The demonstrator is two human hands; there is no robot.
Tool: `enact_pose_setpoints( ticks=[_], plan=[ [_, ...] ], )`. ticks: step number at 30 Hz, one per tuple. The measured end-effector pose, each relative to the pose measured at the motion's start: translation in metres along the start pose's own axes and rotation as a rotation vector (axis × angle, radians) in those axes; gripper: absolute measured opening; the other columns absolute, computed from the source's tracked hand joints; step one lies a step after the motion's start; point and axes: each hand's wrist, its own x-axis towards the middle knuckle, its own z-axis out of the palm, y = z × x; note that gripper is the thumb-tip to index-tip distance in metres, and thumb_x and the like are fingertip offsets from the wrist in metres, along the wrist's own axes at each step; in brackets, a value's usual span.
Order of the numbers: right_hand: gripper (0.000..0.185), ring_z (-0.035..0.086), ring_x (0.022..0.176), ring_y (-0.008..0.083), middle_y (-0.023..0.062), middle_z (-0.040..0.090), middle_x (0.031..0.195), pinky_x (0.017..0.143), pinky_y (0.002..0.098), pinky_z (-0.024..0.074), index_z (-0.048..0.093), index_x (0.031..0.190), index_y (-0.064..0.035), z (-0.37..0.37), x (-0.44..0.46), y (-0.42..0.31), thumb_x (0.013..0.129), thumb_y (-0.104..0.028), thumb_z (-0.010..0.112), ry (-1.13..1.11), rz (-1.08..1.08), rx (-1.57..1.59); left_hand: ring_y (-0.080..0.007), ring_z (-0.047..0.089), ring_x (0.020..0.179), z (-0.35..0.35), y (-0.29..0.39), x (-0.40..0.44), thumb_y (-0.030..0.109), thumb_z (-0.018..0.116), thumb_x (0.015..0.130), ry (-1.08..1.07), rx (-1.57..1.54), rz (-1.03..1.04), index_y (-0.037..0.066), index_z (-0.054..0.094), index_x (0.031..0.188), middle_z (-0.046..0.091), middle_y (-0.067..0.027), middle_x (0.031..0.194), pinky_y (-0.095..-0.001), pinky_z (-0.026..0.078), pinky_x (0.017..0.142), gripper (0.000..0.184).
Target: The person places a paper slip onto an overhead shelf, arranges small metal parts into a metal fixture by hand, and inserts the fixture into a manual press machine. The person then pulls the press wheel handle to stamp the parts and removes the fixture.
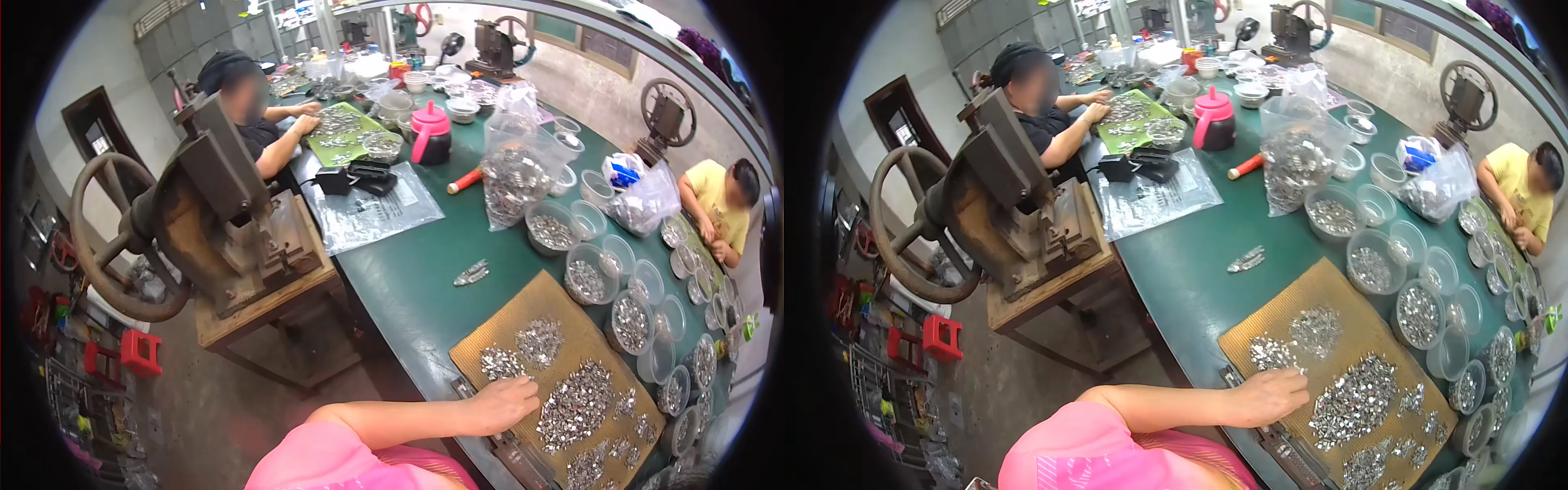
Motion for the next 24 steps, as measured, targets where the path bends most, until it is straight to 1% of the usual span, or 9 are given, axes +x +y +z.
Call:
enact_pose_setpoints(
  ticks=[2,3,4,6,8,10,11,14,24],
  plan=[
    [0.031,0.068,0.107,0.0388,0.0212,0.071,0.118,0.092,0.0491,0.054,0.071,0.129,-0.0075,0.005,-0.013,0.007,0.1,-0.019,0.067,0.043,-0.008,-0.002,-0.03,0.059,0.095,0.004,-0.006,-0.003,0.008,0.07,0.08,-0.031,0.031,-0.023,0.007,0.061,0.095,0.056,-0.0116,0.097,-0.0408,0.052,0.08,0.017],
    [0.027,0.069,0.109,0.0384,0.0204,0.073,0.117,0.094,0.0468,0.0547,0.073,0.124,-0.0043,-0.01,-0.002,-0.002,0.102,-0.02,0.065,-0.281,0.223,-0.034,-0.0306,0.059,0.095,0.008,-0.004,-0.003,0.009,0.071,0.08,-0.062,0.002,-0.005,0.008,0.062,0.096,0.057,-0.0121,0.097,-0.0416,0.052,0.08,0.018],
    [0.016,0.07,0.099,0.0361,0.0161,0.073,0.102,0.09,0.0437,0.0556,0.075,0.1,-0.001,0.015,-0.02,0.002,0.084,-0.002,0.077,0.19,0.153,0.165,-0.0327,0.06,0.095,-0.015,0.004,0.002,0.011,0.074,0.078,-0.148,0.018,-0.015,0.01,0.064,0.101,0.06,-0.0127,0.098,-0.0438,0.053,0.079,0.026],
    [0.014,0.07,0.103,0.0354,0.0188,0.074,0.105,0.092,0.0416,0.0549,0.076,0.104,0.0003,-0.017,-0.004,-0.034,0.091,-0.004,0.073,0.118,0.544,0.336,-0.0322,0.061,0.092,-0.02,0.003,0.004,0.013,0.076,0.075,-0.215,0.09,0.03,0.01,0.066,0.103,0.062,-0.0113,0.094,-0.0439,0.052,0.076,0.03],
    [0.013,0.072,0.096,0.0321,0.017,0.074,0.104,0.088,0.0367,0.0558,0.076,0.104,-0.0009,-0.019,-0.008,-0.024,0.094,-0.007,0.072,0.136,0.545,0.324,-0.0336,0.061,0.087,-0.018,0.004,0.001,0.009,0.075,0.075,-0.241,0.155,-0.016,0.009,0.066,0.098,0.061,-0.0126,0.088,-0.0445,0.052,0.078,0.024],
    [0.014,0.072,0.09,0.0267,0.0141,0.073,0.102,0.081,0.0335,0.0552,0.074,0.107,-0.0012,-0.014,-0.012,-0.018,0.095,-0.008,0.073,0.222,0.548,0.438,-0.0345,0.06,0.088,-0.019,0.01,0.01,0.004,0.073,0.086,-0.087,0.064,-0.019,0.006,0.065,0.094,0.062,-0.013,0.091,-0.0459,0.05,0.077,0.011],
    [0.012,0.068,0.088,0.0157,0.0095,0.07,0.102,0.078,0.0275,0.0535,0.073,0.107,0.0017,-0.015,-0.014,-0.016,0.096,-0.002,0.07,0.18,0.593,0.475,-0.0356,0.06,0.088,-0.021,0.011,0.012,0.0,0.073,0.085,-0.099,0.033,-0.032,0.005,0.064,0.094,0.062,-0.0137,0.092,-0.0459,0.049,0.077,0.014],
    [0.011,0.07,0.083,0.0202,0.0102,0.072,0.101,0.075,0.0293,0.0548,0.073,0.106,-0.0016,-0.01,-0.02,-0.008,0.095,-0.006,0.073,0.204,0.672,0.539,-0.037,0.059,0.088,-0.022,0.012,0.016,-0.003,0.071,0.086,-0.103,0.017,-0.028,0.003,0.062,0.096,0.061,-0.0147,0.092,-0.0466,0.048,0.076,0.015],
    [0.013,0.071,0.085,0.0284,0.0102,0.071,0.097,0.074,0.036,0.0567,0.073,0.103,-0.0043,-0.009,-0.005,-0.011,0.091,-0.004,0.075,0.157,0.363,0.146,-0.0376,0.058,0.087,-0.028,0.011,0.013,-0.004,0.067,0.09,-0.068,-0.026,-0.109,0.001,0.06,0.097,0.062,-0.0159,0.092,-0.0455,0.047,0.077,0.011]
  ],
)
